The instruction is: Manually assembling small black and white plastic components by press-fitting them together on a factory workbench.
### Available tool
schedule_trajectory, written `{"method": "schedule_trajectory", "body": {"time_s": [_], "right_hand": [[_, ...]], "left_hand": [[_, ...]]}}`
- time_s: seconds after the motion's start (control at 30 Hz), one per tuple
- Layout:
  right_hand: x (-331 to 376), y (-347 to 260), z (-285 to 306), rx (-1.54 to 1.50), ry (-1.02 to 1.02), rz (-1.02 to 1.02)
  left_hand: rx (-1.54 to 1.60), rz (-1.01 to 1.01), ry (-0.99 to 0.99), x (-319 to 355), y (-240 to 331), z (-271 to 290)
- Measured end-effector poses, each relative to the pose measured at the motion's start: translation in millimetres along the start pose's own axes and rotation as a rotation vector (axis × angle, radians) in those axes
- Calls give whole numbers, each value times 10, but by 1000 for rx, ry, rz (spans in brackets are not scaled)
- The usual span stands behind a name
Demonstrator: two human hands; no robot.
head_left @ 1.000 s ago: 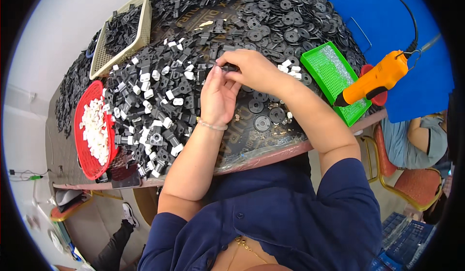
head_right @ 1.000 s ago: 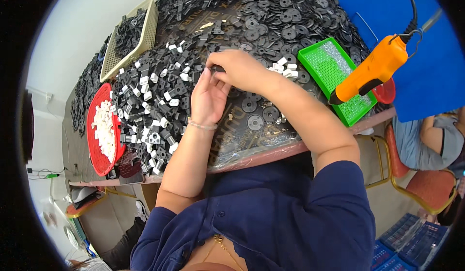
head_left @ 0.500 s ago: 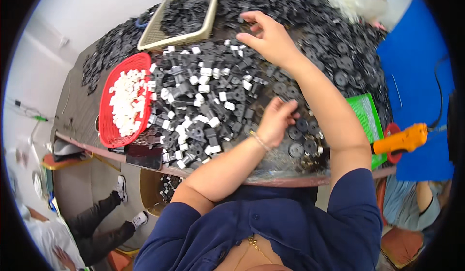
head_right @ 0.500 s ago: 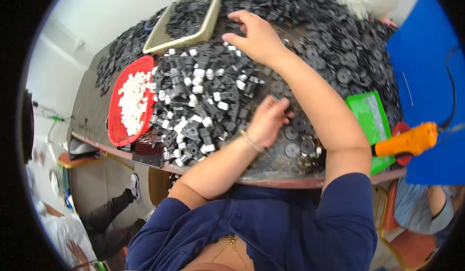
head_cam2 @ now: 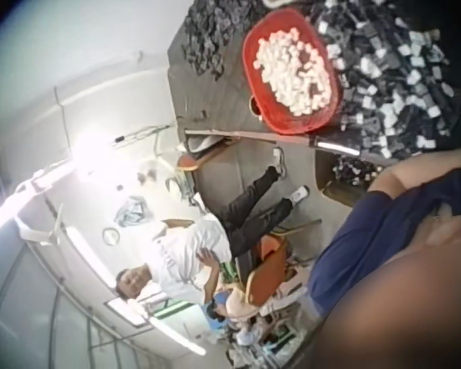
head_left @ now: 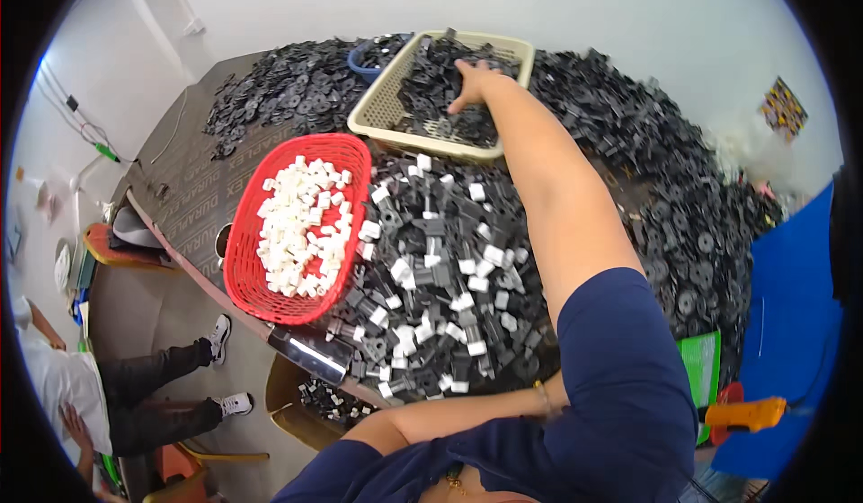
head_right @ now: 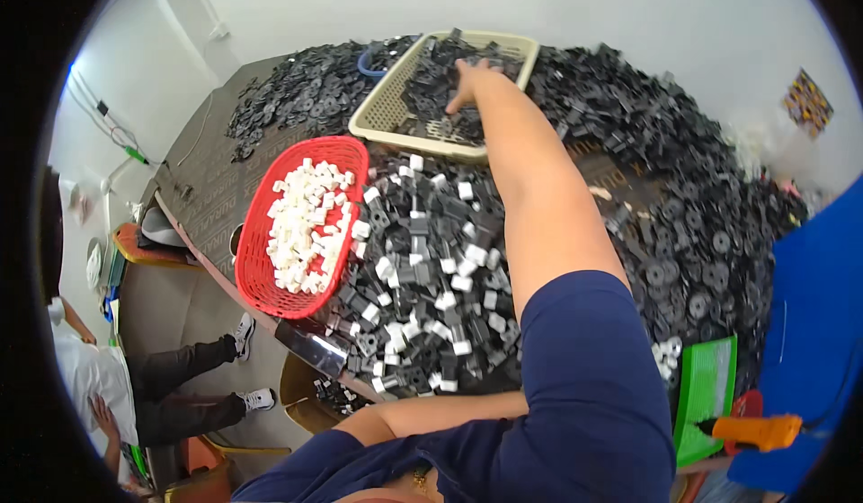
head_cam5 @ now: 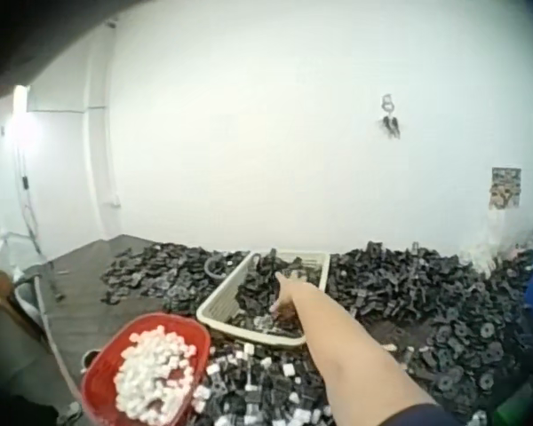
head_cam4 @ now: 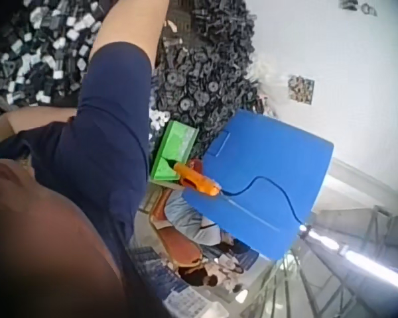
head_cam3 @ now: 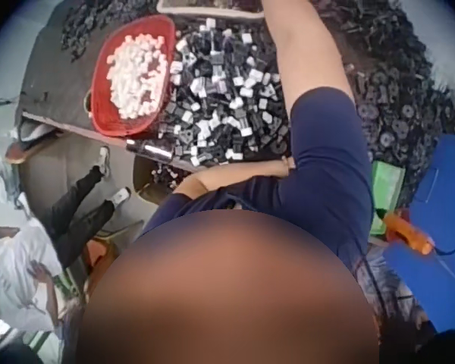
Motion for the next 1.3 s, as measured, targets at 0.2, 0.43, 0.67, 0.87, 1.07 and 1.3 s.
{"method": "schedule_trajectory", "body": {"time_s": [0.2, 0.43, 0.67, 0.87, 1.07, 1.3], "right_hand": [[-206, -26, -149, 121, -142, -27], [86, -415, -431, 362, -599, 358], [294, -482, -535, 149, -557, 379], [461, -555, -512, 85, -560, 417], [444, -550, -692, 75, -596, 568], [576, -564, -608, 133, -454, 533]], "left_hand": [[-54, -83, 95, 151, -732, -138], [512, 600, 78, -273, 915, 186], [511, 460, 63, -254, 932, 161], [521, 335, 81, -284, 992, 201], [414, 416, 56, -258, 751, 168], [494, 332, 115, -333, 850, 185]]}}
Point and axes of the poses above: each hand's wrist, its own x-axis away from the middle knuckle, its own z-axis out of the back of the hand, y = z × x, the point moved 6 cm from there along -x, towards the middle knuckle, and after that the axes turned 2 degrees about -x, right-handed, at the moved point
